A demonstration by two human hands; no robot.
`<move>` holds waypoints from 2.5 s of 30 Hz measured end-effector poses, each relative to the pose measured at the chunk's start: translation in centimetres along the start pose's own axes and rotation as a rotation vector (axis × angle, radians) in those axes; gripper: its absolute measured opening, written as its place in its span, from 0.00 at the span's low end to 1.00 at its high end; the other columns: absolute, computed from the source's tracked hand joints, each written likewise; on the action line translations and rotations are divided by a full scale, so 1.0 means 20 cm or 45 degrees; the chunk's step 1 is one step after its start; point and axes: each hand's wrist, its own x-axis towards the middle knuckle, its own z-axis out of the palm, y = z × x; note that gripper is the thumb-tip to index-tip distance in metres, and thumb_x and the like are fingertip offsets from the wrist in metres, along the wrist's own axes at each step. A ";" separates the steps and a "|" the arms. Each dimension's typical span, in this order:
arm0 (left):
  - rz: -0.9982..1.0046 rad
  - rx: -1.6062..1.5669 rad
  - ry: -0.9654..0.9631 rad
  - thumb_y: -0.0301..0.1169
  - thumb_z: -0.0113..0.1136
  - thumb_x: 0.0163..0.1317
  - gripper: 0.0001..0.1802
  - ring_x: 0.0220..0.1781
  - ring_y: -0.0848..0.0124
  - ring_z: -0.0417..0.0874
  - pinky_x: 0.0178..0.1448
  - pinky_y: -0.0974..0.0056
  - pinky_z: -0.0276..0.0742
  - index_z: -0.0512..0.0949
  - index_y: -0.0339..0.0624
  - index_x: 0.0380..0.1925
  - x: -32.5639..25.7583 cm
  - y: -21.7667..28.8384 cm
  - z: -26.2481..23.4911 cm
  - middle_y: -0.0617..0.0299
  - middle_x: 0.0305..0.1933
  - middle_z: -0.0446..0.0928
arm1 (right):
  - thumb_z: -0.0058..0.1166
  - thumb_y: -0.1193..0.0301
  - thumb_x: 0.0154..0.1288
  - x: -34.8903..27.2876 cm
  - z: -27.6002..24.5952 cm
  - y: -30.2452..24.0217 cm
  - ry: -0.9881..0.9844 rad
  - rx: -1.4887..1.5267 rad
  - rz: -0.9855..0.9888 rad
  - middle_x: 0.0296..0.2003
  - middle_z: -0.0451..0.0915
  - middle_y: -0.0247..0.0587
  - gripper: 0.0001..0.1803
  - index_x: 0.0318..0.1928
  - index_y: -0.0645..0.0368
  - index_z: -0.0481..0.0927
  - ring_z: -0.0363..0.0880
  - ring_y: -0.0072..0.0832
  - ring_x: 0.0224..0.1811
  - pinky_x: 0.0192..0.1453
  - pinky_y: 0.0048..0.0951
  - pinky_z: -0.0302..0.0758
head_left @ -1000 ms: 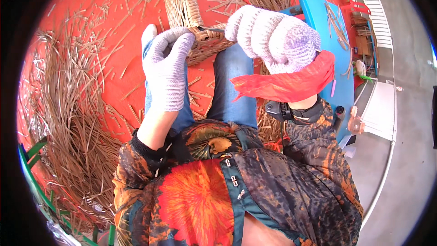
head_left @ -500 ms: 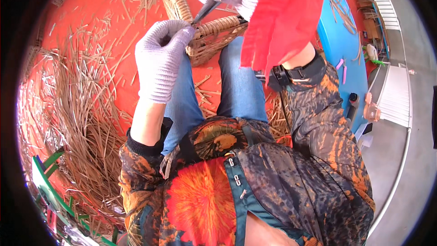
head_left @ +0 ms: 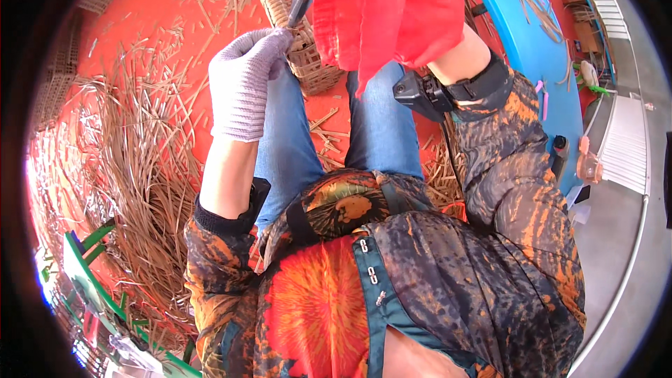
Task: Weaving and assembling a wicker basket using strips, scissors, and a pneumatic staple gun.
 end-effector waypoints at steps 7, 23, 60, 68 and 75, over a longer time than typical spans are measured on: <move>0.029 0.009 0.016 0.30 0.68 0.62 0.12 0.28 0.79 0.74 0.35 0.73 0.68 0.86 0.30 0.38 -0.01 -0.01 -0.01 0.65 0.27 0.79 | 0.60 0.59 0.69 -0.06 -0.06 -0.01 0.033 -0.043 -0.048 0.29 0.81 0.40 0.16 0.32 0.58 0.79 0.84 0.36 0.36 0.43 0.34 0.83; 0.435 0.431 0.105 0.25 0.65 0.65 0.10 0.42 0.75 0.82 0.51 0.70 0.77 0.86 0.34 0.45 -0.11 -0.05 0.00 0.62 0.40 0.83 | 0.63 0.81 0.62 -0.56 0.16 -0.15 0.194 -0.421 0.123 0.41 0.84 0.40 0.11 0.46 0.59 0.86 0.83 0.33 0.46 0.52 0.31 0.79; 0.305 0.126 0.180 0.27 0.69 0.61 0.07 0.35 0.76 0.76 0.45 0.69 0.76 0.87 0.38 0.38 -0.05 -0.22 -0.01 0.65 0.33 0.73 | 0.60 0.71 0.71 -0.21 -0.06 -0.28 -0.531 -0.772 0.593 0.49 0.87 0.42 0.23 0.65 0.59 0.77 0.82 0.22 0.49 0.55 0.25 0.77; 0.298 0.108 0.188 0.27 0.70 0.61 0.07 0.34 0.76 0.74 0.43 0.68 0.74 0.88 0.39 0.38 -0.05 -0.17 0.05 0.66 0.31 0.74 | 0.59 0.74 0.70 -0.18 -0.17 -0.28 -0.594 -0.469 0.772 0.44 0.86 0.35 0.21 0.62 0.64 0.78 0.82 0.19 0.44 0.53 0.24 0.78; 0.296 0.070 0.193 0.28 0.71 0.61 0.07 0.33 0.78 0.76 0.43 0.70 0.75 0.88 0.39 0.38 -0.04 -0.17 0.04 0.66 0.32 0.76 | 0.51 0.77 0.73 -0.17 -0.16 -0.27 -0.647 -0.469 0.808 0.45 0.85 0.33 0.21 0.65 0.64 0.76 0.80 0.16 0.45 0.53 0.22 0.78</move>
